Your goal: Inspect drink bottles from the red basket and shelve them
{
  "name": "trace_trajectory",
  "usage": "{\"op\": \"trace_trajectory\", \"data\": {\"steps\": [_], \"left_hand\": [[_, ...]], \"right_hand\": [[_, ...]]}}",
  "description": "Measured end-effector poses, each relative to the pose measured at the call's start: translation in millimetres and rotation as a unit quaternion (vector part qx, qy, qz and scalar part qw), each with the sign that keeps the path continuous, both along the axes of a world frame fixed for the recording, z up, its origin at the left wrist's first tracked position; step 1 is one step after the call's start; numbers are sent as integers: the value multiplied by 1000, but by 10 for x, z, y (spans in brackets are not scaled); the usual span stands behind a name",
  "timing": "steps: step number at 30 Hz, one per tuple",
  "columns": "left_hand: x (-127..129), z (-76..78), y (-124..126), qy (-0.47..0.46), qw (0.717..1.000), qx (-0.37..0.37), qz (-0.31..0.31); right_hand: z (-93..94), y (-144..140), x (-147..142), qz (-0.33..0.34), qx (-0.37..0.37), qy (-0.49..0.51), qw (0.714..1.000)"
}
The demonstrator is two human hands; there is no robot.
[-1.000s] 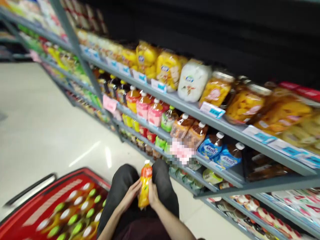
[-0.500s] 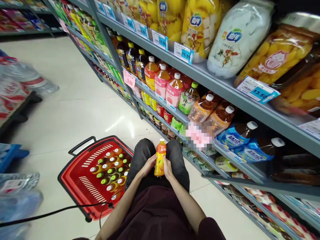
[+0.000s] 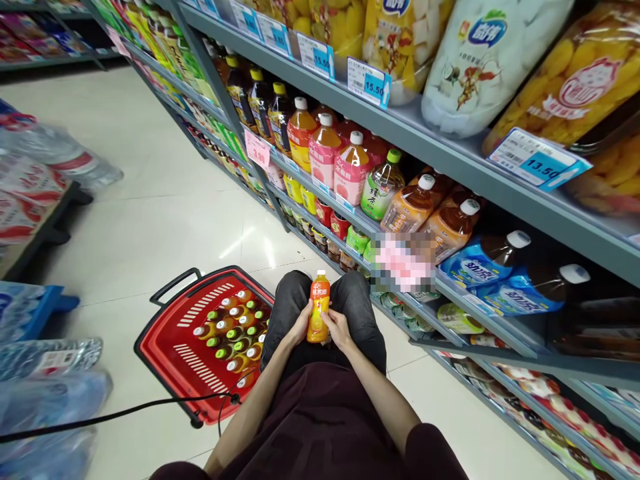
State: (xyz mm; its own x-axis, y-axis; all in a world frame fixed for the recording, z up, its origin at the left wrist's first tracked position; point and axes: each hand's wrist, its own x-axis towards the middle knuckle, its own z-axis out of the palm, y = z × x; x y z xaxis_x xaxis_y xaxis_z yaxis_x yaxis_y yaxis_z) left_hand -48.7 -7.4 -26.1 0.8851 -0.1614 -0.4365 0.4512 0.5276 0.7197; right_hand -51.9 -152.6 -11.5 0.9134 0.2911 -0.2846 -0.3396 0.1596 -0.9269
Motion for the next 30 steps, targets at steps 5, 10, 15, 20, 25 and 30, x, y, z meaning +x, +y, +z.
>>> {"op": "trace_trajectory", "data": {"steps": [5,10,15,20,25,30], "left_hand": [[14,-39,6,19,999,-26,-23],[13,-119,8,22,998,-46,-22],[5,-142,9,34,997,-68,-27],[15,-83,-6,47,998,-49,-10],[3,18,-32,44,996,37,63],[-23,76,-26,16,995,74,67]], "right_hand": [[30,19,-2,-3,27,9,1000],[-20,11,2,2,22,8,1000],[-93,-3,7,4,14,5,1000],[-58,-12,-5,4,24,6,1000],[-83,-6,-22,-8,19,8,1000],[-137,-16,-26,-21,-19,-11,1000]]}}
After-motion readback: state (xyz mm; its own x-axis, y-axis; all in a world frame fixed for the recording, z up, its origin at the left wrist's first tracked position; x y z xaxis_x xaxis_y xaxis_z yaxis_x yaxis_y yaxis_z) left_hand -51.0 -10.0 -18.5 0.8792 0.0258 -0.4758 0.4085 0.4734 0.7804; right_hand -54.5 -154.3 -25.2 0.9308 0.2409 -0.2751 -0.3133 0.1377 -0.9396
